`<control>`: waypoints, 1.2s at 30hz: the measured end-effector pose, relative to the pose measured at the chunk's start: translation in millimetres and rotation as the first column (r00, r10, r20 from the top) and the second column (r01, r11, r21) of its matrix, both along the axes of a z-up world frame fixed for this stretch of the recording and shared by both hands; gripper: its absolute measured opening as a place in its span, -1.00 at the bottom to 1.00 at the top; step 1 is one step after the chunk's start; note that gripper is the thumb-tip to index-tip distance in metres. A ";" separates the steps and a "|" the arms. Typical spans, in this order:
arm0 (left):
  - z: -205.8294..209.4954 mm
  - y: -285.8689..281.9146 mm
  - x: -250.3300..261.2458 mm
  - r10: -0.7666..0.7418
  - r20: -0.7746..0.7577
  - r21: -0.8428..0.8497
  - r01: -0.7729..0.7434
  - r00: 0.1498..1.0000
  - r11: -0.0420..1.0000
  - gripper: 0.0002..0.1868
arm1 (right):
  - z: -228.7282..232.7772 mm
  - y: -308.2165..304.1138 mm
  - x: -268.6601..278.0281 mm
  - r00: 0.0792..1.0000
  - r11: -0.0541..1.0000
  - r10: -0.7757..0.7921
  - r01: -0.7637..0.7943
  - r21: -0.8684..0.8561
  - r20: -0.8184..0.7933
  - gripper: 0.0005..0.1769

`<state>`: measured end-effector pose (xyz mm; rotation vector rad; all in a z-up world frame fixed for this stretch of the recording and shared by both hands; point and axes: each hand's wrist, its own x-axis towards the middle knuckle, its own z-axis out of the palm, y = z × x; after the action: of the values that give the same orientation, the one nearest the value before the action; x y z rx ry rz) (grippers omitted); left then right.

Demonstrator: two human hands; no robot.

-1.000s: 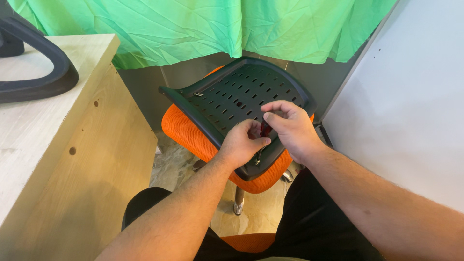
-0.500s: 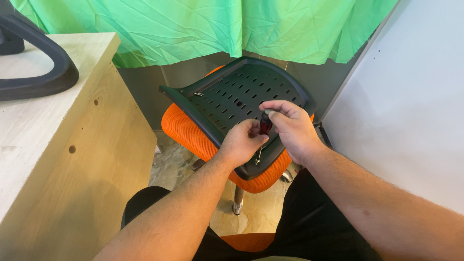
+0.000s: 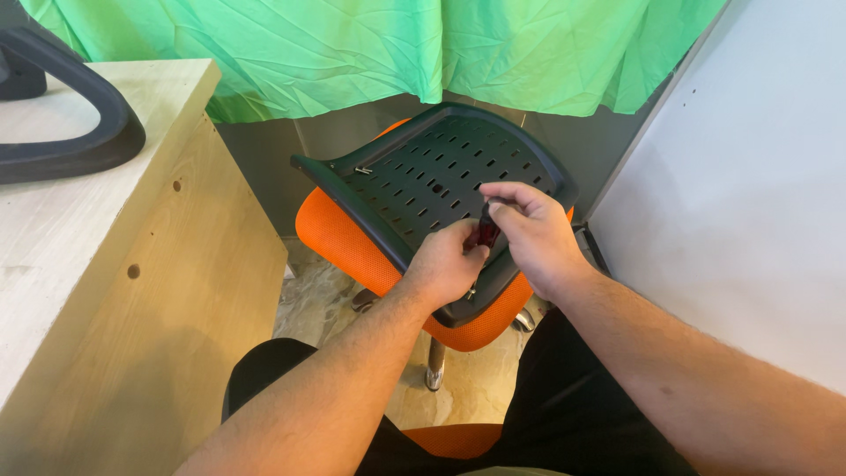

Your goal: The person uses a screwdriver to tighten screws into the underside of an orange office chair seat, securing a black plastic plate. The person works on multiple screw locations around the plate, rotating the chair slightly to access different areas.

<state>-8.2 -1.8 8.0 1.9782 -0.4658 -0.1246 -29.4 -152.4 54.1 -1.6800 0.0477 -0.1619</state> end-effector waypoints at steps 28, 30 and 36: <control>-0.5 0.2 0.3 0.100 0.086 0.093 -0.108 0.991 0.990 -0.68 | -23.6 -6.8 1.6 0.997 0.996 0.069 -0.070 -0.046 -0.018 -0.67; 1.0 1.3 0.5 0.132 0.162 0.157 -0.157 0.978 0.975 -0.68 | -34.9 -8.9 4.5 0.999 0.995 0.051 -0.049 0.092 -0.014 -0.67; 6.6 14.8 -8.1 0.155 0.219 0.202 -0.201 0.963 0.959 -0.71 | -79.0 -20.6 11.7 0.931 0.977 -0.027 -0.053 -0.208 -0.365 -0.53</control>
<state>-16.3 13.1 14.6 2.2561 -0.4134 0.1457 -17.6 -173.0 -24.9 -1.9080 0.3100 0.1657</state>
